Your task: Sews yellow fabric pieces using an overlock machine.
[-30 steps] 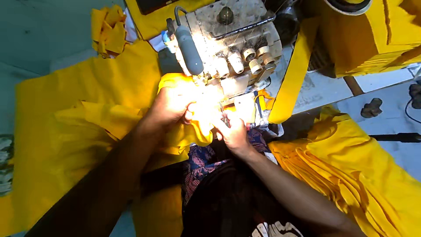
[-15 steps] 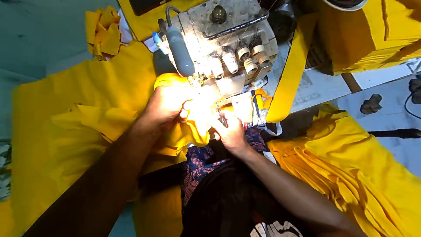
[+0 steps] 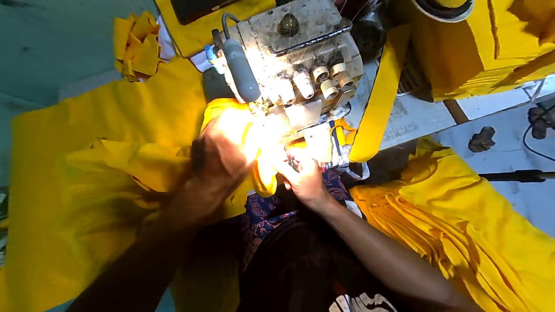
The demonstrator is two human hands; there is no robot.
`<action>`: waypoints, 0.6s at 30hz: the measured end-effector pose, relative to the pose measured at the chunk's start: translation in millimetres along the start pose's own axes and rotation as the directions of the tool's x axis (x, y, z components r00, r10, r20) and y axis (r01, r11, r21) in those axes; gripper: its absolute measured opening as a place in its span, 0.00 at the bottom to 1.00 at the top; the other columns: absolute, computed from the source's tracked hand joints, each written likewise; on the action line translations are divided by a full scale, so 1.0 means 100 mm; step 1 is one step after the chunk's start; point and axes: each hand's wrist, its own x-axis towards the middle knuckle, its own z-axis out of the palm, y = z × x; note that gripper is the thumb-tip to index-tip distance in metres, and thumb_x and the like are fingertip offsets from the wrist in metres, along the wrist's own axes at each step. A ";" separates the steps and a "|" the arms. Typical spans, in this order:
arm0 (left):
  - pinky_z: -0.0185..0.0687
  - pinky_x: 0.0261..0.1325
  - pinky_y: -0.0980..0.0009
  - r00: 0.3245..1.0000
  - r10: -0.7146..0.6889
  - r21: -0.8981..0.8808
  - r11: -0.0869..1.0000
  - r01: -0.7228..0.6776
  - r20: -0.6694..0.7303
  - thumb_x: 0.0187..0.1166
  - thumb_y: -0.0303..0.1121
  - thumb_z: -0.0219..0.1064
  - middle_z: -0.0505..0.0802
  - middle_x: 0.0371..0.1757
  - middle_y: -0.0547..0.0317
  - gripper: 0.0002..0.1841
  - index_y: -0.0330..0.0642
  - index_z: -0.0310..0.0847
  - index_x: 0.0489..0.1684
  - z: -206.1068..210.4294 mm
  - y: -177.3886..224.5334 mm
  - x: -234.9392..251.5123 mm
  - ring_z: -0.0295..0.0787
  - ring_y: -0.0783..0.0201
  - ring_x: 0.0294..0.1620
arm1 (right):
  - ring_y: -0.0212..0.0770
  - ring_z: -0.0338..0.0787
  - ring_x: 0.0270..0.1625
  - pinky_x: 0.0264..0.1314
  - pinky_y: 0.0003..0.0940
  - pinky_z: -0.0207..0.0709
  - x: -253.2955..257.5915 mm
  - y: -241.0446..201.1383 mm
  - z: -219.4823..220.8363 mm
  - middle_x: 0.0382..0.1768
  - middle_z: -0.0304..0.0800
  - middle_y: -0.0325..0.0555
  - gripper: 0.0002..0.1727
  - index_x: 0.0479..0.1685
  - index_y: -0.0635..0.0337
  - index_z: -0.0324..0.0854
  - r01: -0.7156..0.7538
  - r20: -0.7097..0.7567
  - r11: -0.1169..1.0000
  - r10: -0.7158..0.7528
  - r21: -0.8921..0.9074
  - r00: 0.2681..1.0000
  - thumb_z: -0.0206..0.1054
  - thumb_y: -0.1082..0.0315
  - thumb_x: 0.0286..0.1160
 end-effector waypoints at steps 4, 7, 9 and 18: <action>0.68 0.77 0.44 0.973 0.230 0.193 0.954 -0.230 0.025 0.85 0.49 0.52 0.85 0.75 0.46 0.28 0.39 0.84 0.72 0.23 -0.04 -0.22 0.78 0.41 0.77 | 0.32 0.82 0.18 0.20 0.24 0.79 -0.09 -0.06 0.01 0.29 0.89 0.45 0.09 0.46 0.63 0.86 -0.001 -0.002 0.999 0.001 0.042 1.000 0.74 0.68 0.76; 0.66 0.79 0.44 0.976 0.215 0.187 0.958 -0.216 0.026 0.86 0.51 0.50 0.86 0.74 0.45 0.30 0.39 0.82 0.73 0.30 -0.08 -0.28 0.78 0.42 0.77 | 0.32 0.82 0.18 0.20 0.24 0.78 -0.10 -0.06 0.03 0.30 0.90 0.46 0.09 0.47 0.65 0.86 0.016 -0.009 0.998 -0.016 0.059 1.000 0.75 0.68 0.76; 0.64 0.81 0.45 0.980 0.196 0.181 0.963 -0.201 0.045 0.85 0.52 0.49 0.85 0.75 0.44 0.31 0.39 0.81 0.75 0.30 -0.10 -0.27 0.76 0.42 0.79 | 0.32 0.82 0.18 0.20 0.24 0.79 -0.10 -0.06 0.03 0.31 0.90 0.45 0.10 0.49 0.65 0.86 0.029 -0.002 0.998 -0.029 0.055 1.000 0.75 0.68 0.76; 0.66 0.78 0.44 0.980 0.193 0.150 0.968 -0.199 0.052 0.85 0.52 0.50 0.86 0.73 0.45 0.31 0.41 0.81 0.76 0.26 -0.21 -0.11 0.78 0.42 0.75 | 0.33 0.83 0.19 0.20 0.25 0.80 -0.07 -0.14 0.10 0.31 0.90 0.46 0.12 0.50 0.64 0.86 0.052 -0.014 0.996 -0.052 0.068 0.999 0.76 0.70 0.72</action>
